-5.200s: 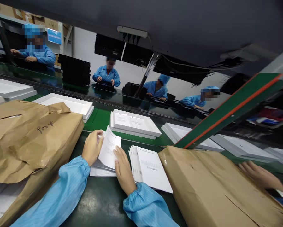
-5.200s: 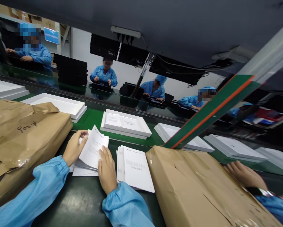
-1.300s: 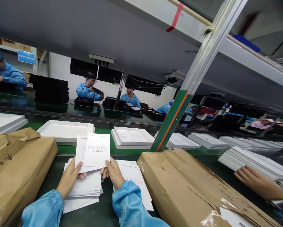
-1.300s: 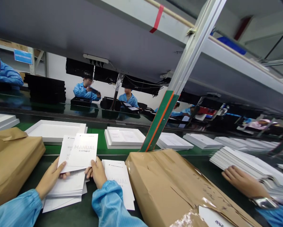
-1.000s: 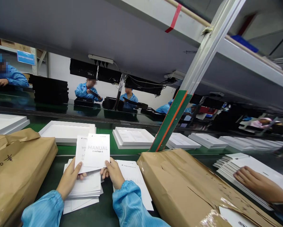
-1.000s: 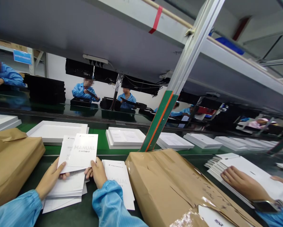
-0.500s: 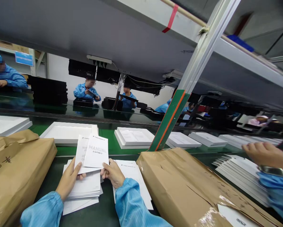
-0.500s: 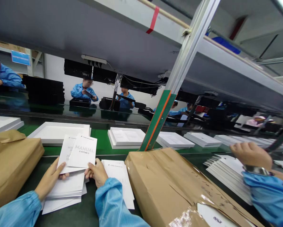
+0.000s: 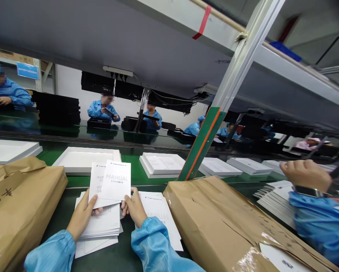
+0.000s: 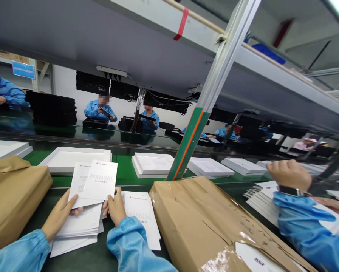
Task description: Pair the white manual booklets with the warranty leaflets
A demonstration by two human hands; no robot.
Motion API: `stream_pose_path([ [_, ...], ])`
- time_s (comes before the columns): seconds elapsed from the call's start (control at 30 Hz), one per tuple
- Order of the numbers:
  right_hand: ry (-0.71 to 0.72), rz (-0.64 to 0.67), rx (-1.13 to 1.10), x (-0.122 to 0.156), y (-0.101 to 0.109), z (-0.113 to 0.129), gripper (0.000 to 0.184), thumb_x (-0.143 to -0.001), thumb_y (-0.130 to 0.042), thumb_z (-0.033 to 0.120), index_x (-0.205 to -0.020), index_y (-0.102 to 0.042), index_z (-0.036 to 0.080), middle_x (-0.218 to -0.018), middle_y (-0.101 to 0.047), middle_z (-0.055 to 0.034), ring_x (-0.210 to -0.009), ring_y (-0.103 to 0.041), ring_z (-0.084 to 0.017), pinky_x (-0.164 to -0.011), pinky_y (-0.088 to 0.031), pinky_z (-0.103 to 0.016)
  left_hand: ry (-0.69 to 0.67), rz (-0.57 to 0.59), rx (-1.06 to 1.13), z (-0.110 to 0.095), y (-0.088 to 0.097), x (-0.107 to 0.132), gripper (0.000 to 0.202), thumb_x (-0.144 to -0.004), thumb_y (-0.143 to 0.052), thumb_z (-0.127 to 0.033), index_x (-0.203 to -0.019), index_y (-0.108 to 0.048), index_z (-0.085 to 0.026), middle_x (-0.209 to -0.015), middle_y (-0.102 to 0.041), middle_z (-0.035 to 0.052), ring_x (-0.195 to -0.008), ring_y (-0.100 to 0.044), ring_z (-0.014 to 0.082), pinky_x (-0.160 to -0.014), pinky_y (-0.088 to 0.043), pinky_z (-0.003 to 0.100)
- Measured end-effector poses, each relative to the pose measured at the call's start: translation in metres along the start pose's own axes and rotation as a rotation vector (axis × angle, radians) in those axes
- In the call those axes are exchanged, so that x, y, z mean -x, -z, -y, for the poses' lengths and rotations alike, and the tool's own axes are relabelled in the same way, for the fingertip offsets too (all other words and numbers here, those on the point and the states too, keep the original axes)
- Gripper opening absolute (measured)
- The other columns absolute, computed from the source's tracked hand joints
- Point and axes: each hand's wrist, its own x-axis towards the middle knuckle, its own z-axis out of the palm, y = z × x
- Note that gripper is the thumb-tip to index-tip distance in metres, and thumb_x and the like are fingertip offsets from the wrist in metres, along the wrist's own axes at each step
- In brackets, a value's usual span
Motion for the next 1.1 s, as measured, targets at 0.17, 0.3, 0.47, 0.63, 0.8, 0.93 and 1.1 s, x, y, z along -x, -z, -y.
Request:
stream_pose_path([
  [0.17,0.005,0.024,-0.117,0.001,0.001,0.007,0.02,-0.068,-0.044,0.03,-0.076,-0.028,0.019,-0.041,-0.052,0.0091,-0.027,-0.044,-0.005,-0.029,-0.02,-0.013,0.0,-0.016,-0.009,0.003,0.001,-0.002,0.046,-0.071,-0.041,-0.042,-0.108,-0.034,-0.017,-0.05,-0.054,-0.0029,-0.045,-0.048,0.0113,-0.047,-0.04,0.021],
  [0.3,-0.063,0.127,-0.192,0.003,0.005,0.012,0.026,-0.064,-0.049,0.033,-0.076,-0.033,0.016,-0.045,-0.056,0.0028,-0.032,-0.047,-0.006,-0.031,-0.019,-0.013,-0.005,-0.033,-0.036,0.004,0.003,-0.002,0.047,-0.071,-0.04,-0.042,-0.111,-0.032,-0.018,-0.05,-0.054,-0.0033,-0.046,-0.047,0.011,-0.049,-0.04,0.021],
  [0.47,-0.057,0.105,-0.207,0.003,0.006,0.012,0.024,-0.065,-0.049,0.033,-0.072,-0.032,0.017,-0.047,-0.056,0.0028,-0.032,-0.045,-0.004,-0.031,-0.017,-0.013,0.009,-0.036,-0.029,0.003,0.002,0.0,0.045,-0.071,-0.039,-0.043,-0.108,-0.033,-0.018,-0.05,-0.054,-0.0033,-0.046,-0.048,0.0112,-0.048,-0.04,0.021],
  [0.63,0.053,-0.022,-0.099,0.002,0.003,0.01,0.017,-0.072,-0.038,0.03,-0.081,-0.031,0.019,-0.044,-0.052,0.0075,-0.029,-0.045,-0.005,-0.029,-0.017,-0.013,0.01,-0.028,-0.011,0.0,0.001,0.001,0.043,-0.071,-0.04,-0.043,-0.106,-0.035,-0.018,-0.051,-0.053,-0.0033,-0.046,-0.048,0.0114,-0.048,-0.04,0.021],
  [0.8,0.103,-0.118,-0.016,0.005,0.0,0.01,0.02,-0.075,-0.03,0.03,-0.092,-0.029,0.02,-0.047,-0.049,0.0089,-0.029,-0.047,-0.006,-0.029,-0.023,-0.013,0.003,-0.034,0.007,-0.002,0.0,0.0,0.048,-0.07,-0.042,-0.042,-0.11,-0.033,-0.017,-0.052,-0.054,-0.0031,-0.047,-0.049,0.0114,-0.048,-0.04,0.021],
  [0.93,0.112,-0.134,-0.015,0.007,-0.001,0.011,0.027,-0.075,-0.031,0.033,-0.099,-0.026,0.021,-0.048,-0.047,0.0091,-0.028,-0.047,-0.007,-0.029,-0.025,-0.014,0.008,-0.047,0.015,-0.004,-0.001,0.003,0.048,-0.069,-0.044,-0.042,-0.109,-0.034,-0.018,-0.053,-0.053,-0.0035,-0.048,-0.05,0.012,-0.048,-0.041,0.022],
  [1.1,0.14,-0.133,-0.105,0.006,0.005,0.018,0.033,-0.075,-0.031,0.035,-0.104,-0.025,0.021,-0.048,-0.047,0.0083,-0.03,-0.049,-0.009,-0.03,-0.026,-0.015,-0.015,-0.122,0.03,-0.003,-0.001,0.003,0.04,-0.067,-0.047,-0.039,-0.099,-0.036,-0.018,-0.054,-0.052,-0.0038,-0.045,-0.05,0.0115,-0.047,-0.04,0.023],
])
